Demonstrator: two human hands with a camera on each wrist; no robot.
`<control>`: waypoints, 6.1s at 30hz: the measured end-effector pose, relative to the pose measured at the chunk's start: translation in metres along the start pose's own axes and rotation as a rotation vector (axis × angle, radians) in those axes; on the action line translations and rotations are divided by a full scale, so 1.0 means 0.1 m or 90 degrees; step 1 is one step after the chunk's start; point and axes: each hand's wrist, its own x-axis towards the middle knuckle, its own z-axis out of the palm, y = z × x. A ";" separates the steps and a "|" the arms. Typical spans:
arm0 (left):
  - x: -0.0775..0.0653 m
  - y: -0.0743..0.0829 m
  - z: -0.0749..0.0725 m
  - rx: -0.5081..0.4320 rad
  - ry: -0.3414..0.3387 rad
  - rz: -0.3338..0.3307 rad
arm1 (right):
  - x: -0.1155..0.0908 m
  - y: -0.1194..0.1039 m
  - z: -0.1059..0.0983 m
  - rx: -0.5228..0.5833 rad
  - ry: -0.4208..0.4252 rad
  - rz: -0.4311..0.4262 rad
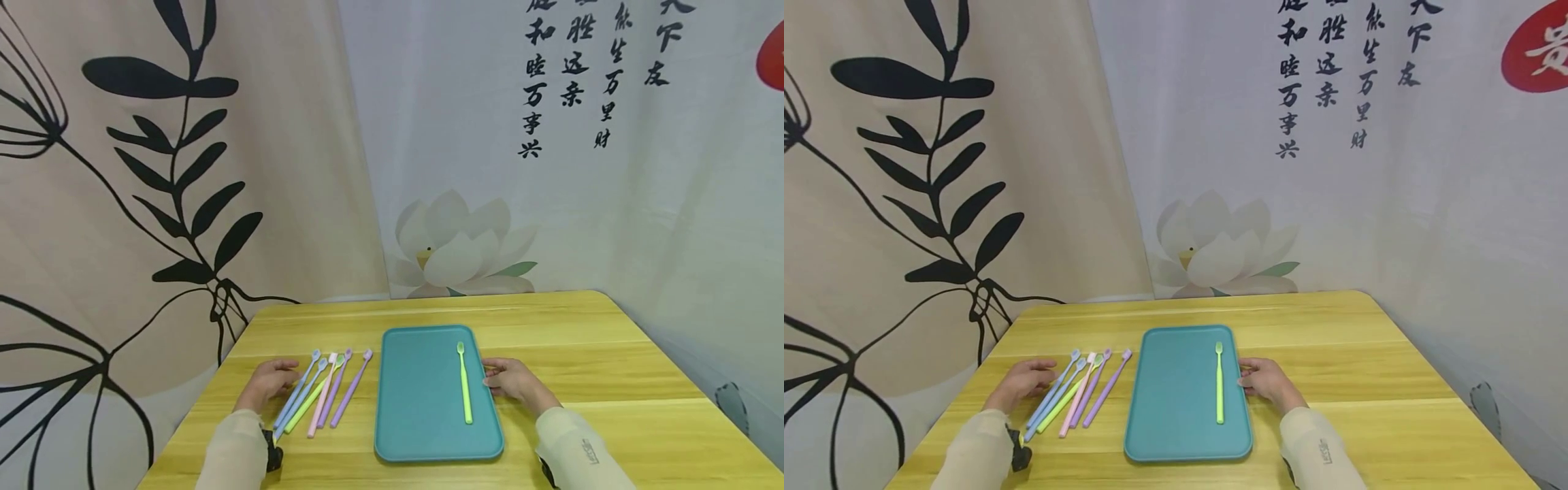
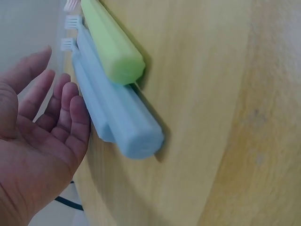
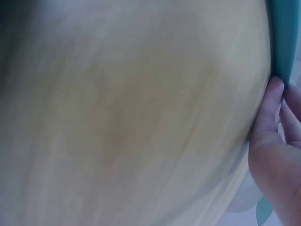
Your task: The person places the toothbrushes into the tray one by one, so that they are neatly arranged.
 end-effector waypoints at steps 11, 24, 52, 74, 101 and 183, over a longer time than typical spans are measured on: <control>0.01 -0.03 0.01 0.004 -0.014 0.016 | 0.05 0.02 -0.02 0.016 0.002 -0.001; 0.02 -0.03 0.01 0.029 -0.018 0.015 | 0.07 -0.01 0.00 0.017 0.002 0.003; -0.03 -0.08 0.01 0.047 -0.047 0.033 | 0.01 0.00 0.01 0.020 -0.001 0.004; 0.01 -0.05 0.08 0.058 -0.018 0.024 | 0.01 0.03 0.00 0.000 0.002 0.008; -0.01 0.02 0.19 0.139 0.065 0.069 | 0.03 0.04 -0.01 0.021 -0.008 0.000; 0.01 0.81 0.64 -0.119 0.097 0.086 | 0.03 0.06 0.04 0.013 0.016 -0.003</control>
